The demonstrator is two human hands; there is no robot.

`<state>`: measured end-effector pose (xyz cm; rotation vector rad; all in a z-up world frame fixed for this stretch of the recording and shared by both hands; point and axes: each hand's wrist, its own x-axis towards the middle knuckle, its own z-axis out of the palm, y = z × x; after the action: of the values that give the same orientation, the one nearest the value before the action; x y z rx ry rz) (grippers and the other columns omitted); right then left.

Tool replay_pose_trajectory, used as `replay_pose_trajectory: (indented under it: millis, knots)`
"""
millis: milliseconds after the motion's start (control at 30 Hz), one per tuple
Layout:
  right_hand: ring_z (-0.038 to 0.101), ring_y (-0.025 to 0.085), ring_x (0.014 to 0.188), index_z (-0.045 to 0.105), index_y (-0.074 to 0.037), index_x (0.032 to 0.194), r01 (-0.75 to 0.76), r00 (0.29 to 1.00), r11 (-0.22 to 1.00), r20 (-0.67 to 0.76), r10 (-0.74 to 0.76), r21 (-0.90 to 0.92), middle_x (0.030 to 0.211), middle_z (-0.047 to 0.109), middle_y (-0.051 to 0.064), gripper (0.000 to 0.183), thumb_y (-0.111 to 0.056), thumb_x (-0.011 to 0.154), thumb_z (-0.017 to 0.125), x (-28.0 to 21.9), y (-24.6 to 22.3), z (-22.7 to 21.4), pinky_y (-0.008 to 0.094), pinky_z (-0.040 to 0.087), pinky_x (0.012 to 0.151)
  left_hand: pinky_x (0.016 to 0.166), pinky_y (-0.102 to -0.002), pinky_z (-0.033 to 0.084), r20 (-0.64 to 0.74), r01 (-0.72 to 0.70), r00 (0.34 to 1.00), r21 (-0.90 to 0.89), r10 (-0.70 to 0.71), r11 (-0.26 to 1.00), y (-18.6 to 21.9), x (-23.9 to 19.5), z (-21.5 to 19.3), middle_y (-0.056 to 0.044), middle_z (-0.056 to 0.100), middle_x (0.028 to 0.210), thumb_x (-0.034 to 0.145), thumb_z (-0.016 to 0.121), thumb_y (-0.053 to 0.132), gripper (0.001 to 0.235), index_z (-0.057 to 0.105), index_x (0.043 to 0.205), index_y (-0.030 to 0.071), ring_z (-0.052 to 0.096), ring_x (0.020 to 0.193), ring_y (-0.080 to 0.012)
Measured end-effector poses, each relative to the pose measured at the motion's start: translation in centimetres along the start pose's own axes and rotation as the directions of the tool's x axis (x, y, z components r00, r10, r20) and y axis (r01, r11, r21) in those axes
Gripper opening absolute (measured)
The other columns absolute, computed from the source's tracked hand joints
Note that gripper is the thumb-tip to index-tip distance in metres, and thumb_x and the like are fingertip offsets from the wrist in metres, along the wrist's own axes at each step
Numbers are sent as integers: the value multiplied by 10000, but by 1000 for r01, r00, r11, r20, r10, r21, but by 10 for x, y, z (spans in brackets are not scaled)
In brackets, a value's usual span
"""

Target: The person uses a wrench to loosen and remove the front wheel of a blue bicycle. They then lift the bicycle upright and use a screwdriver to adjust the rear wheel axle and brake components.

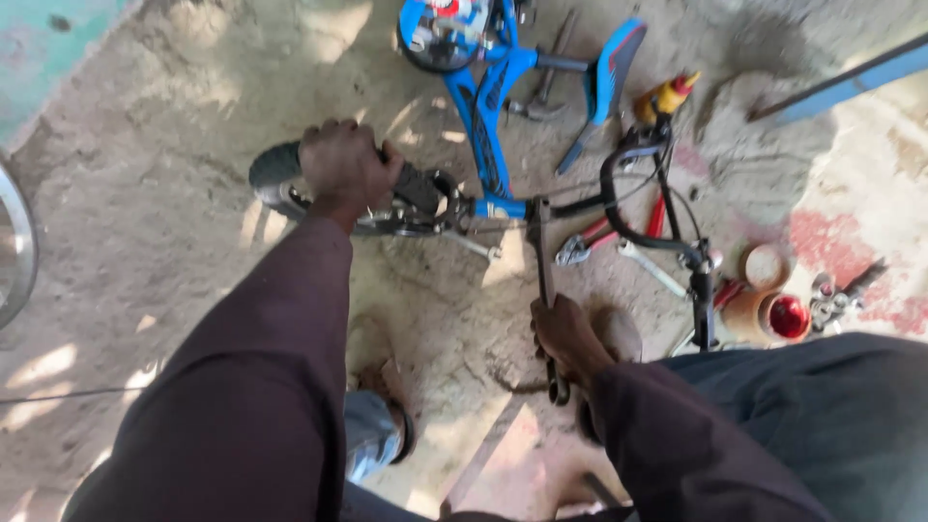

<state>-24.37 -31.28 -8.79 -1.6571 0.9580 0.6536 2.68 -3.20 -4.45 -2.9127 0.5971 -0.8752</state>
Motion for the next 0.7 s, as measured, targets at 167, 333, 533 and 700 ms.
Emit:
replay_pose_trajectory:
  millis: [167,333,533,700]
  knots:
    - [561,208,490,615,53,1018,67,998,997,-9,-67,49,653,542,128,238,-159,982,513,-43,-36,-11,351,520,373,696,-402,472,-38,-14,999,14,14,1000,-2,2,6,-27,662,675,744,647,480,303,729,687,194,660,700,-254]
    - [570,242,467,650,52,1018,56,997,997,-57,-53,48,661,558,169,230,-146,961,548,-44,-36,-11,385,511,343,693,-400,480,-57,-12,998,-7,12,1000,-4,3,9,-26,657,673,740,647,460,280,720,679,197,661,698,-260]
    - [561,260,456,594,79,1121,81,997,995,-17,-80,66,643,539,175,292,-149,966,500,-43,-23,-12,392,488,326,708,-397,494,-38,-13,999,-16,12,1000,-4,2,5,-28,662,685,766,638,449,279,714,676,196,674,714,-261]
    - [666,617,754,603,120,1042,390,891,889,-146,-430,-238,782,609,425,292,-159,988,537,4,46,8,696,472,550,726,-393,492,-33,-6,999,-26,5,1000,-5,0,8,-22,660,690,769,631,465,276,707,684,214,671,714,-260]
